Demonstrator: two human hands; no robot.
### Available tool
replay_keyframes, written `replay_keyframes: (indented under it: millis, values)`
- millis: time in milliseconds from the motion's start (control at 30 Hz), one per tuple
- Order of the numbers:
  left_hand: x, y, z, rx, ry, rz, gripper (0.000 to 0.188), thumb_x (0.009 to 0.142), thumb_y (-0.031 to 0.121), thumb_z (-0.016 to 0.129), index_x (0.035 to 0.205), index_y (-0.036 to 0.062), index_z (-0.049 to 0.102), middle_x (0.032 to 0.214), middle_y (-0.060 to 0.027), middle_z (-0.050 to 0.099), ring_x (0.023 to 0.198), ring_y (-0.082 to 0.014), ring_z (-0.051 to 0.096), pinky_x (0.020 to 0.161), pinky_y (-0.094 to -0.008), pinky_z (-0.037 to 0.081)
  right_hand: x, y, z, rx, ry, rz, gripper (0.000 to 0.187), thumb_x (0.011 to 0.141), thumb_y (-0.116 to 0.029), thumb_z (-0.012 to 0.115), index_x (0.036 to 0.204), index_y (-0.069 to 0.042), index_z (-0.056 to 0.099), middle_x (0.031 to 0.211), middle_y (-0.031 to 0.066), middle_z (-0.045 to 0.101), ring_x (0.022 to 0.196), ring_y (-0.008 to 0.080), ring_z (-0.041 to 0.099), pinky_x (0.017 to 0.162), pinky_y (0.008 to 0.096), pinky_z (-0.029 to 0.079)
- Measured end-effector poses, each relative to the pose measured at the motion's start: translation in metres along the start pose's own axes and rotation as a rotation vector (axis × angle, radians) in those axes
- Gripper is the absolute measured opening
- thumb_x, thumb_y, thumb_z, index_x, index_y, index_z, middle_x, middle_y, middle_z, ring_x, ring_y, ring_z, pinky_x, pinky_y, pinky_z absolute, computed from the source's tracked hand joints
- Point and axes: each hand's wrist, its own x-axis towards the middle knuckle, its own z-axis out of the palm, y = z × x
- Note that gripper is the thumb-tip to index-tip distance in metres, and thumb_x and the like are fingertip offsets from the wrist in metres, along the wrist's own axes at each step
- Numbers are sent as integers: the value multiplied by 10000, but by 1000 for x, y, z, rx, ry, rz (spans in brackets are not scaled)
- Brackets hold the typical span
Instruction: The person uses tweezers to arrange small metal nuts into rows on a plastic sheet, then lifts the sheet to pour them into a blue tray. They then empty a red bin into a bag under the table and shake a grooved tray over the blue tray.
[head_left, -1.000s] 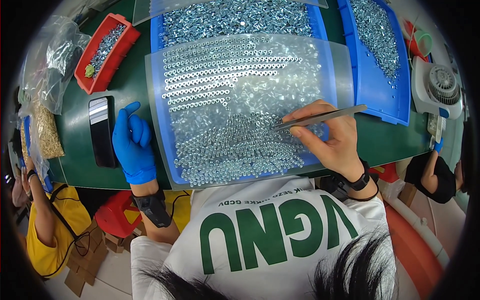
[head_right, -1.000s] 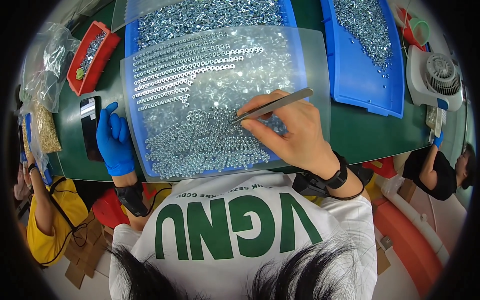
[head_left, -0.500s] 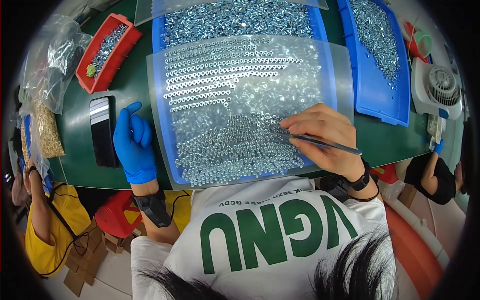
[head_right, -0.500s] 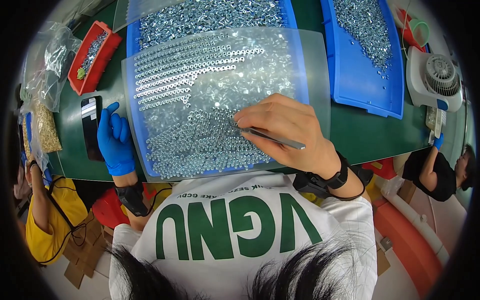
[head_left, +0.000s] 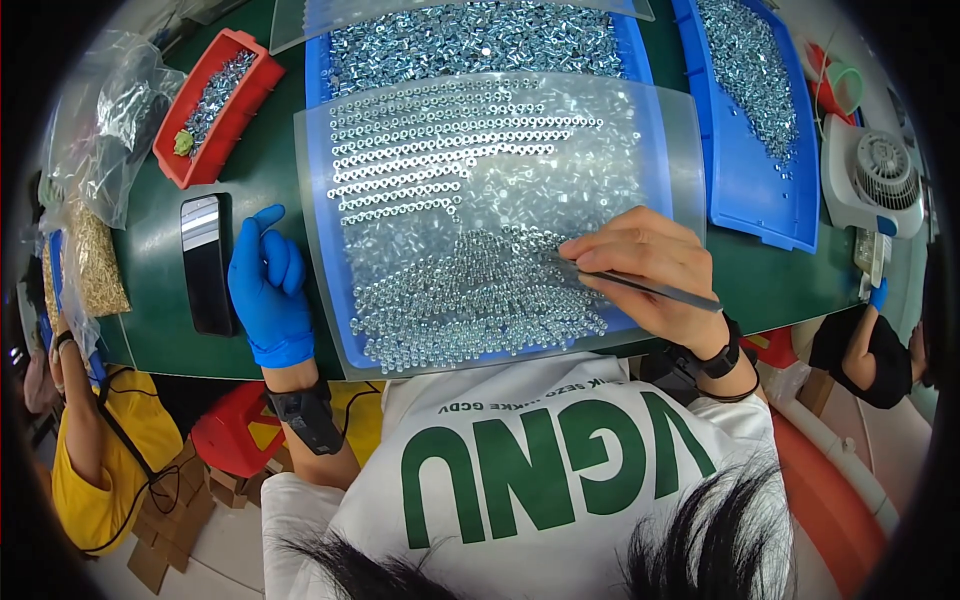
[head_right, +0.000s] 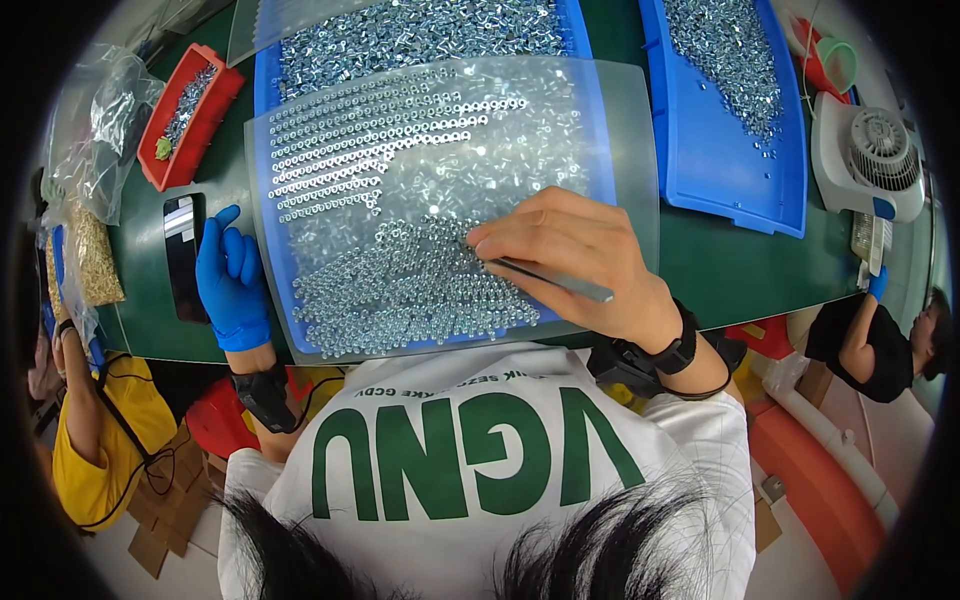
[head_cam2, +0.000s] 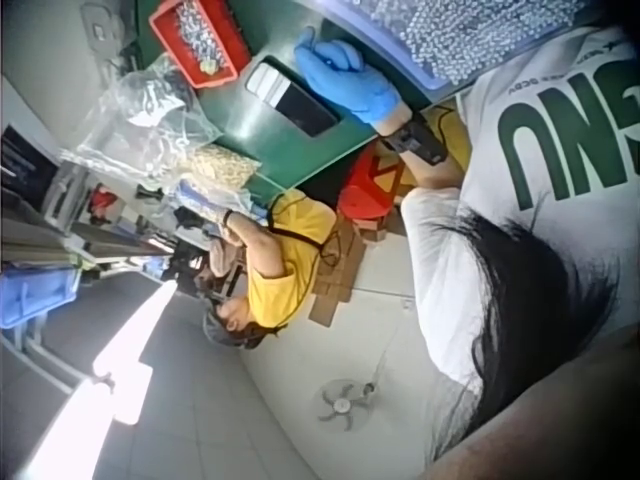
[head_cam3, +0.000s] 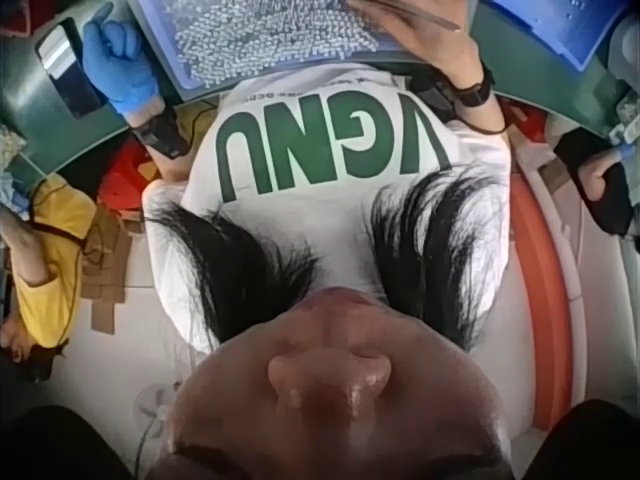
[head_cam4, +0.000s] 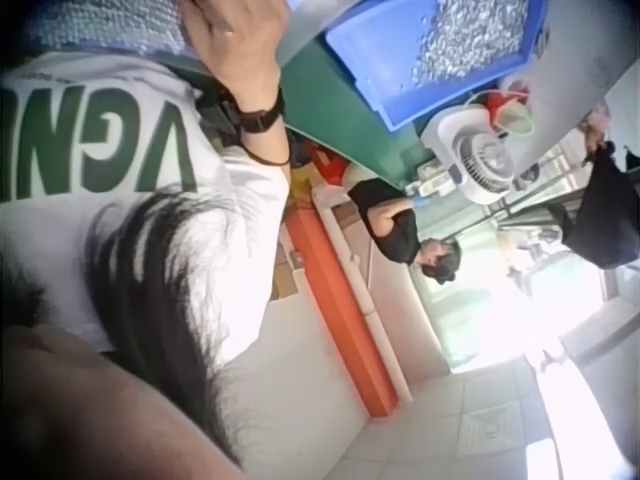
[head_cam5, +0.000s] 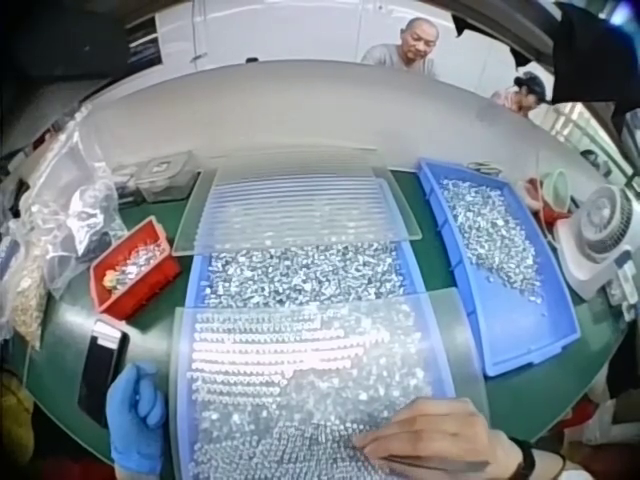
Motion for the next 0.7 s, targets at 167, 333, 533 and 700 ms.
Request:
replay_keyframes:
  millis: [167,333,533,700]
  values:
    - [1,-1,0,-10,-4,-3,305,935,200,414,1027,-59,546,549,48,237,456,-34,190,418,-197,156,-6,2,-8,143,97,367,226,744,57,621,956,14,558,929,129,638,836,182,609,713,259,475]
    - [1,0,0,-14,16,-1,305,934,197,418,1035,-60,546,551,50,238,454,-33,191,418,-195,158,-5,14,-9,378,245,654,216,795,41,577,1006,23,531,943,124,623,877,169,606,751,259,470]
    - [1,0,2,-4,19,0,309,934,205,420,1034,-57,550,549,51,241,449,-32,196,415,-194,161,-4,13,-10,329,165,660,226,808,30,571,1028,20,523,932,109,617,893,158,599,764,252,468]
    - [-1,1,3,-6,10,-12,307,934,208,421,1030,-51,554,544,51,243,444,-32,198,413,-196,162,0,8,-11,353,230,679,216,825,6,559,1037,15,519,935,97,605,855,134,582,726,244,466]
